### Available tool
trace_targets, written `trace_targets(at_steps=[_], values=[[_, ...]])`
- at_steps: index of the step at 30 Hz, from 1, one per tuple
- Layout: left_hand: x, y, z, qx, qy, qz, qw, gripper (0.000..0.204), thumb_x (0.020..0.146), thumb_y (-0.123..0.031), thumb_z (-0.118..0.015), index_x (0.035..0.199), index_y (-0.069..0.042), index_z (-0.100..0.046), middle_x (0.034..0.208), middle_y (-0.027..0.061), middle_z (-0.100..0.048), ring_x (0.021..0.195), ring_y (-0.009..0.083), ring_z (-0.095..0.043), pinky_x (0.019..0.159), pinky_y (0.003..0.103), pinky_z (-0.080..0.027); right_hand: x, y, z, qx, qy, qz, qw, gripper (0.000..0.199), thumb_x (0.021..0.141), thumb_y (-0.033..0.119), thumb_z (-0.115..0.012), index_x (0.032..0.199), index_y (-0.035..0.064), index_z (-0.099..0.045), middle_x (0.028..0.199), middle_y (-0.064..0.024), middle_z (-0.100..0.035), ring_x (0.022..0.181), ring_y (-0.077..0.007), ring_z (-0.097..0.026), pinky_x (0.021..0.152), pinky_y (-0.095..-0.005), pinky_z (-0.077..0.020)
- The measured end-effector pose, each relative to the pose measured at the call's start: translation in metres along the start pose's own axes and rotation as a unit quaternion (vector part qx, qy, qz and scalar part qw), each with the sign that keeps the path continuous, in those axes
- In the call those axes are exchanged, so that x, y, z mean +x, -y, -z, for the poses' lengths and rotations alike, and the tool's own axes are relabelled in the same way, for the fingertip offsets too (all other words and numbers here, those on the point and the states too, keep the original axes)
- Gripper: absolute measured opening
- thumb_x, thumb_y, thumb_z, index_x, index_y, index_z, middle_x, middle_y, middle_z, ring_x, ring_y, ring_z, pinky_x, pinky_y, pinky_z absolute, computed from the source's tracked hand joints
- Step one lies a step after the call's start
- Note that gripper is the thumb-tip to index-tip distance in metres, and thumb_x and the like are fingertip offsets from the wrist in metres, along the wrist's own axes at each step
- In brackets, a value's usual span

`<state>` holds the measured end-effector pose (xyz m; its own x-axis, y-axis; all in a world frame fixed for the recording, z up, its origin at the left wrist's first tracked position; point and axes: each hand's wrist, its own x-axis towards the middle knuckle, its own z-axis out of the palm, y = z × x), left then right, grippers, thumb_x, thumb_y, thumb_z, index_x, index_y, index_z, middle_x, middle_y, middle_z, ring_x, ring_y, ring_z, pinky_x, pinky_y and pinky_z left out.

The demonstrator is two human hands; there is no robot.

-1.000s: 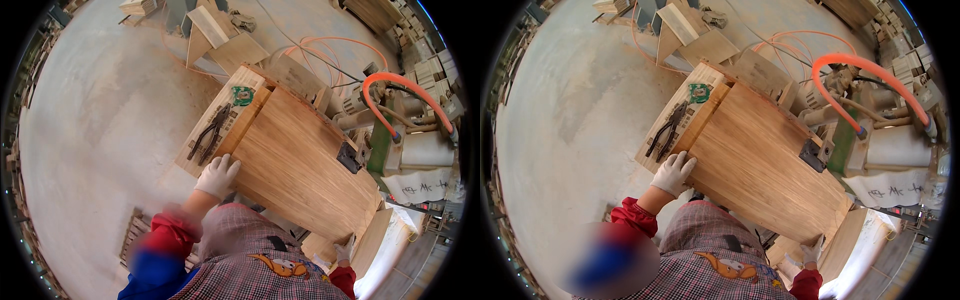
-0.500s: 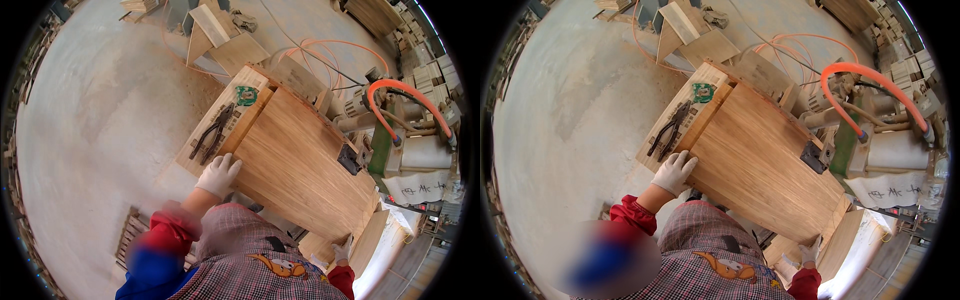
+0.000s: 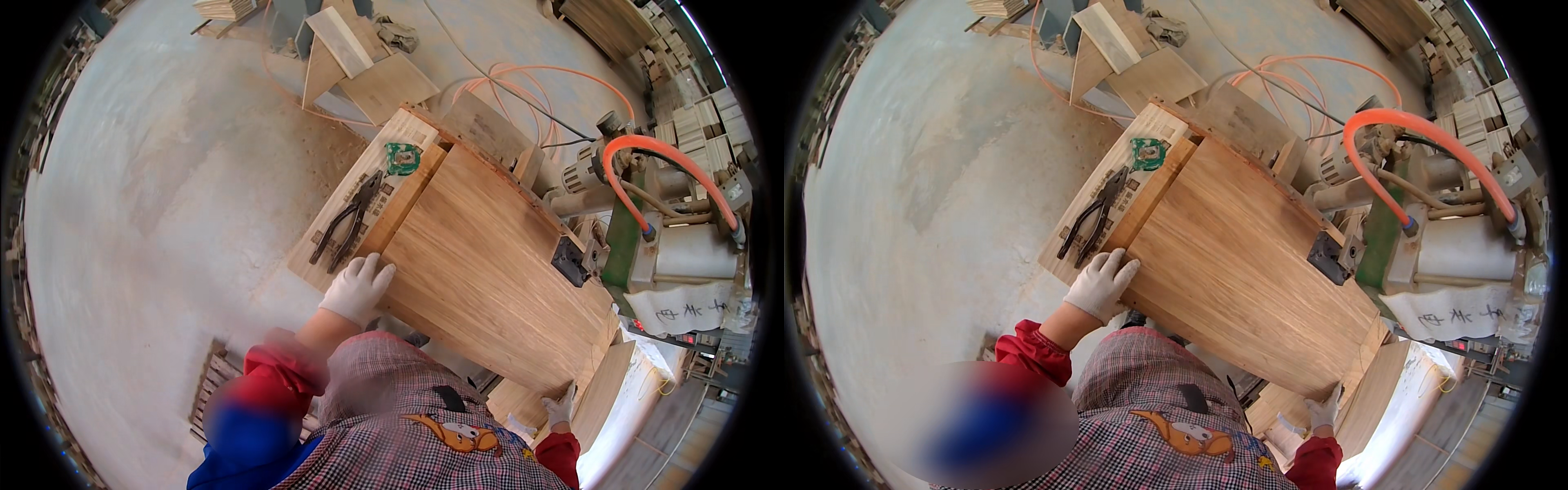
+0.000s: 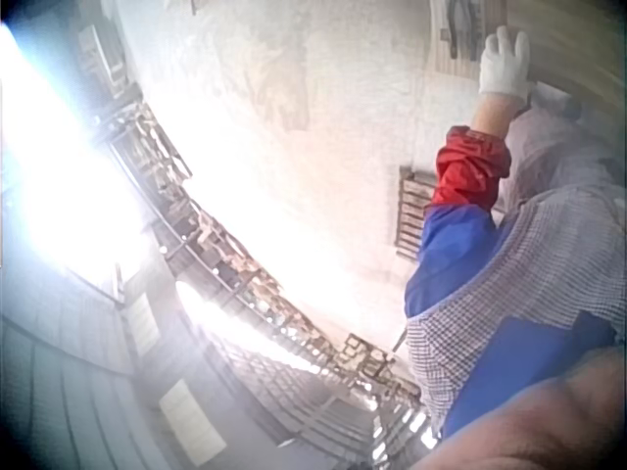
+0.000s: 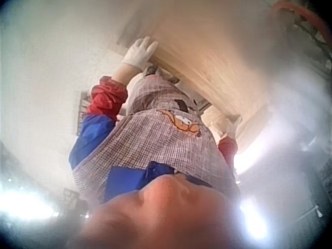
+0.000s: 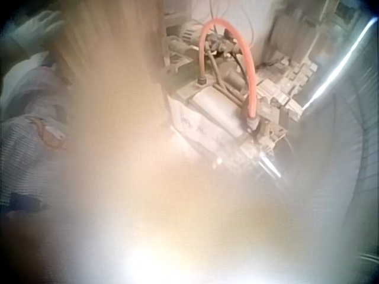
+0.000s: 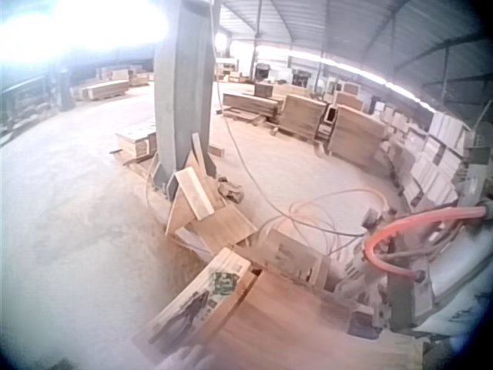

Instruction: The person places wooden planks one at a time onto a sanding machine and سپس stacks them on a pallet.

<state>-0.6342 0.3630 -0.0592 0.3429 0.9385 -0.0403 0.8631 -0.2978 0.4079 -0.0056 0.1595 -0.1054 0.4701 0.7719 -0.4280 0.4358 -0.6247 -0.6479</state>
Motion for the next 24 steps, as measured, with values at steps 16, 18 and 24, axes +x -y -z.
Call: trace_targets(at_steps=[16, 18, 24], values=[[0.002, 0.001, 0.011, -0.041, 0.008, -0.002, 0.999, 0.08, 0.054, -0.02, -0.08, 0.125, -0.008, -0.046, 0.126, 0.0194, -0.045, 0.111, 0.037, -0.048, 0.09, 0.042, -0.046, -0.008, 0.027, -0.007, 0.104, 0.026, -0.056, 0.993, 0.113, 0.056, -0.015, -0.069, 0.147, 0.0055, -0.005, 0.147, -0.0145, -0.015, 0.131, -0.0255, -0.028, 0.099, -0.0301, -0.0389], [0.002, 0.001, 0.01, -0.042, 0.009, -0.004, 0.999, 0.08, 0.053, -0.02, -0.08, 0.125, -0.007, -0.046, 0.125, 0.0196, -0.045, 0.111, 0.037, -0.048, 0.09, 0.042, -0.046, -0.009, 0.03, -0.007, 0.085, 0.025, -0.061, 0.994, 0.112, 0.056, -0.016, -0.069, 0.147, 0.0055, -0.005, 0.145, -0.0143, -0.018, 0.129, -0.0255, -0.031, 0.095, -0.0303, -0.0423], [0.003, 0.003, 0.009, -0.037, 0.004, -0.011, 0.999, 0.08, 0.053, -0.019, -0.08, 0.125, -0.007, -0.046, 0.126, 0.02, -0.044, 0.111, 0.0375, -0.048, 0.09, 0.042, -0.046, -0.005, 0.005, 0.0, 0.049, 0.026, -0.005, 0.998, 0.109, 0.06, -0.018, -0.064, 0.148, 0.011, -0.005, 0.144, -0.0115, -0.022, 0.101, -0.0215, -0.048, 0.068, -0.0273, -0.0503]])
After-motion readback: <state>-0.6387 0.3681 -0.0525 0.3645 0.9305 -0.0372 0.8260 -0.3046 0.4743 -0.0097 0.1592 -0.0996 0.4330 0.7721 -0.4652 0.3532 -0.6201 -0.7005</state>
